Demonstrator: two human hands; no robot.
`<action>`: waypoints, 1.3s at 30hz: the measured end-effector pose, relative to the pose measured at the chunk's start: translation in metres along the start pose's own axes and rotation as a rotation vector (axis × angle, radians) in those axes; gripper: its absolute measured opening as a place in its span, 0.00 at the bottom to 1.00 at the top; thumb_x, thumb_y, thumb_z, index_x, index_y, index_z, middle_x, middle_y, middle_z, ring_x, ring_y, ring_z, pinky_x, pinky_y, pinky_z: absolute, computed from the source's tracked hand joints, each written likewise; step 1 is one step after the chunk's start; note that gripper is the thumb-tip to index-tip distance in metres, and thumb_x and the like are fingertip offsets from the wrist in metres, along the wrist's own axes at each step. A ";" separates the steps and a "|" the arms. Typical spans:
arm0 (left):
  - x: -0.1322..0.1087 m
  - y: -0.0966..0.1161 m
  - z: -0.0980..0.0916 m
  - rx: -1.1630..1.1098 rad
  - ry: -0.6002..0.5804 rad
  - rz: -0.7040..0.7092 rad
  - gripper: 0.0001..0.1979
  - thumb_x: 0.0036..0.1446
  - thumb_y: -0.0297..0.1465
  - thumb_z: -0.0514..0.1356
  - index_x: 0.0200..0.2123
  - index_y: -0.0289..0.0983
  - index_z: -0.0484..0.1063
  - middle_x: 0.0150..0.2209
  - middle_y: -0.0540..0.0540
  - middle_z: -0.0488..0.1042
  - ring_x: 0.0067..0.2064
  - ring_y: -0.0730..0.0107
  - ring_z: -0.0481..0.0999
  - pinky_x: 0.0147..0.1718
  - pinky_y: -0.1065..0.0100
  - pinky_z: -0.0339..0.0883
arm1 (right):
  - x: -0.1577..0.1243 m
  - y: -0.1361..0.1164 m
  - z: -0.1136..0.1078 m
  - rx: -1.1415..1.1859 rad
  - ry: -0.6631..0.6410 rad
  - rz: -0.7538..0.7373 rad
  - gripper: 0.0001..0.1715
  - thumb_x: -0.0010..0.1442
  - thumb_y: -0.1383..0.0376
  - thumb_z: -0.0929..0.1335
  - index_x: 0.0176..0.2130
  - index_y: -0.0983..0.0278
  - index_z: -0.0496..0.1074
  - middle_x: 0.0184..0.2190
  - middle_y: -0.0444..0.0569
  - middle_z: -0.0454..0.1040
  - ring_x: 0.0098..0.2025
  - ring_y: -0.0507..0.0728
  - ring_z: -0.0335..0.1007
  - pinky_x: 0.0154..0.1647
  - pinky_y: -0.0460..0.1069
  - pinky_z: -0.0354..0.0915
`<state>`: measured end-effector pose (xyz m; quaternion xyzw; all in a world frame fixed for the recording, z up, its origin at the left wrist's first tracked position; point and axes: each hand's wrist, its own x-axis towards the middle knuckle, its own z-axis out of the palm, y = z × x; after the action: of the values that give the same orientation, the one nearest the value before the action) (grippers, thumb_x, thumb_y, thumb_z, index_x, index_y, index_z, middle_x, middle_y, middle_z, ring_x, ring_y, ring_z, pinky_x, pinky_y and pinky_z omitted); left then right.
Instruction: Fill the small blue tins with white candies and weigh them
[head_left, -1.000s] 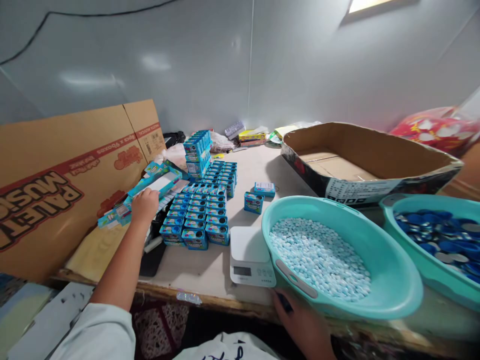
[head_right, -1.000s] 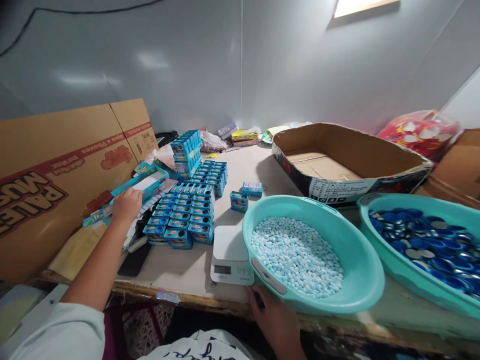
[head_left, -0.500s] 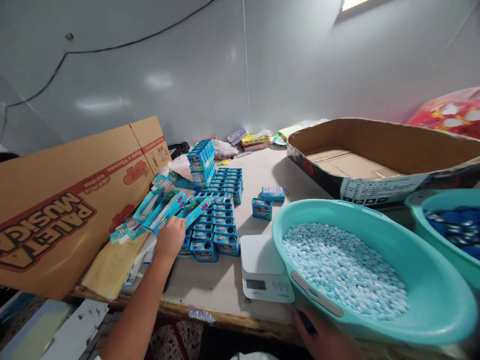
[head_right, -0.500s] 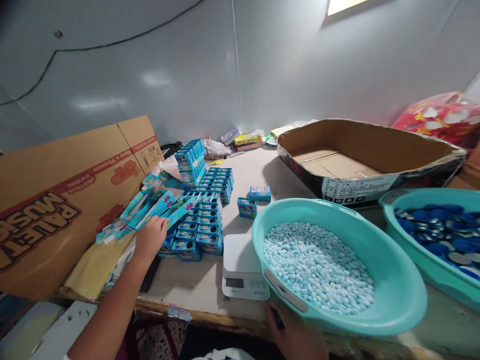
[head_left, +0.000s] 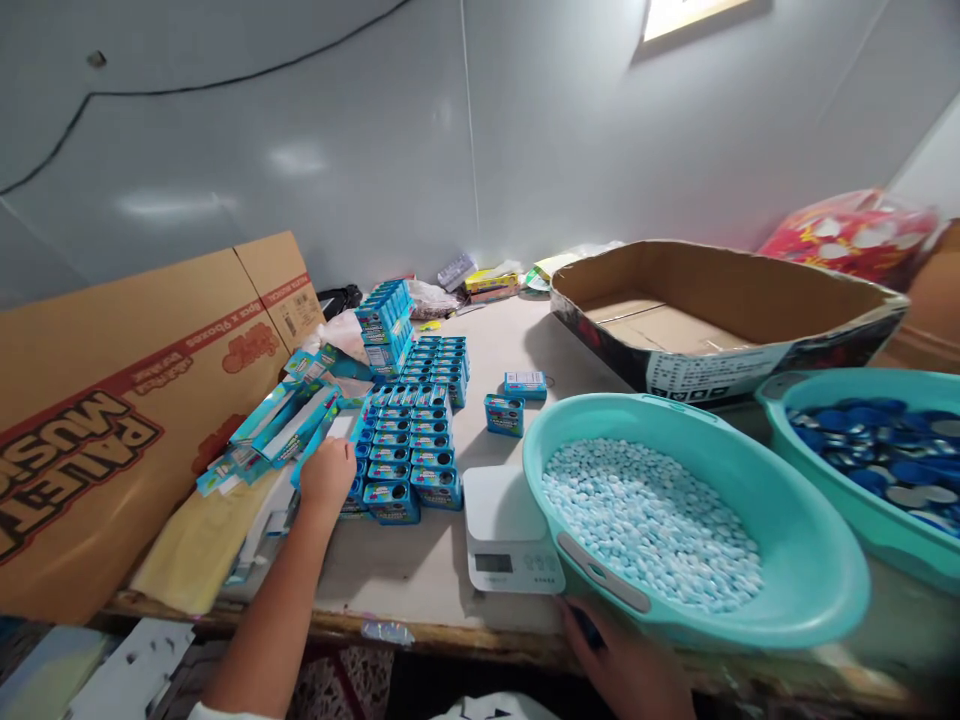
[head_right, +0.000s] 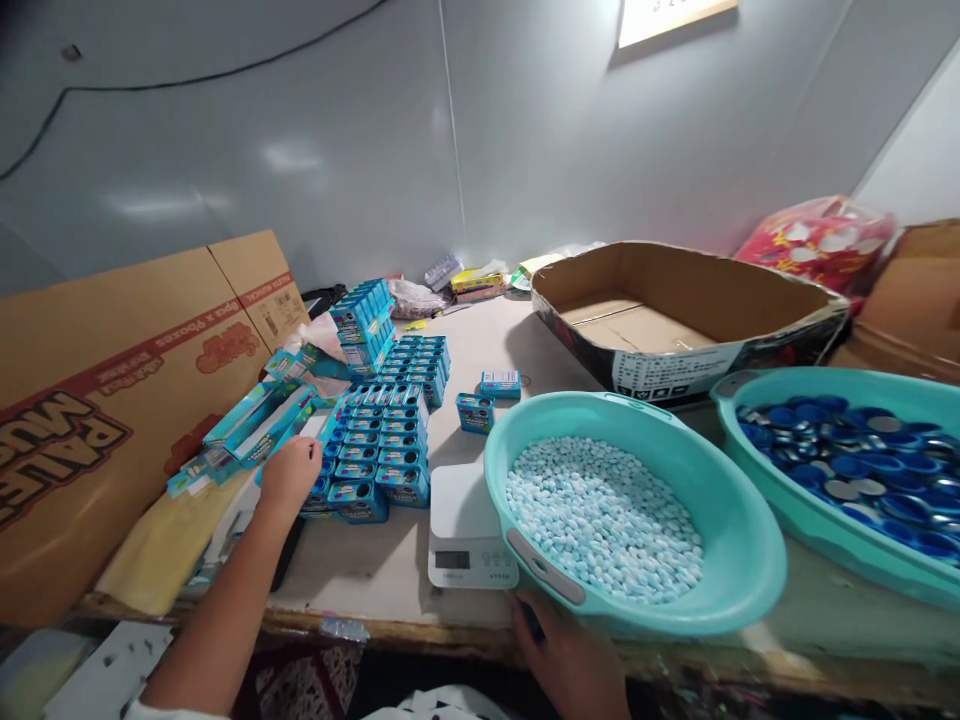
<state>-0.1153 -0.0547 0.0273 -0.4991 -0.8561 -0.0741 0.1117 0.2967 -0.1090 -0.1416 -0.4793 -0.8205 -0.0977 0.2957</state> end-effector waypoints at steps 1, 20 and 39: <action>-0.001 0.004 0.000 -0.007 -0.012 0.007 0.18 0.69 0.32 0.51 0.41 0.34 0.81 0.44 0.36 0.78 0.41 0.58 0.78 0.30 0.66 0.59 | 0.002 -0.002 -0.002 0.004 0.007 0.010 0.24 0.71 0.55 0.61 0.35 0.56 0.83 0.26 0.47 0.82 0.25 0.59 0.79 0.26 0.49 0.66; -0.007 0.021 0.002 -0.066 -0.054 0.007 0.20 0.67 0.32 0.50 0.35 0.36 0.82 0.39 0.36 0.81 0.39 0.58 0.78 0.29 0.67 0.57 | 0.008 -0.010 -0.010 -0.026 0.003 0.051 0.29 0.72 0.55 0.58 0.33 0.56 0.83 0.23 0.47 0.81 0.25 0.59 0.78 0.24 0.49 0.64; -0.143 -0.026 0.028 -0.449 0.716 0.303 0.16 0.69 0.34 0.52 0.49 0.35 0.77 0.34 0.39 0.78 0.41 0.57 0.77 0.53 0.53 0.68 | 0.012 -0.004 -0.003 -0.040 -0.144 0.150 0.18 0.66 0.59 0.65 0.47 0.55 0.82 0.38 0.50 0.85 0.24 0.59 0.78 0.18 0.48 0.61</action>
<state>-0.0728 -0.1803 -0.0378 -0.5738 -0.6433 -0.4089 0.2995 0.2897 -0.1038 -0.1313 -0.5509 -0.7995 -0.0569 0.2327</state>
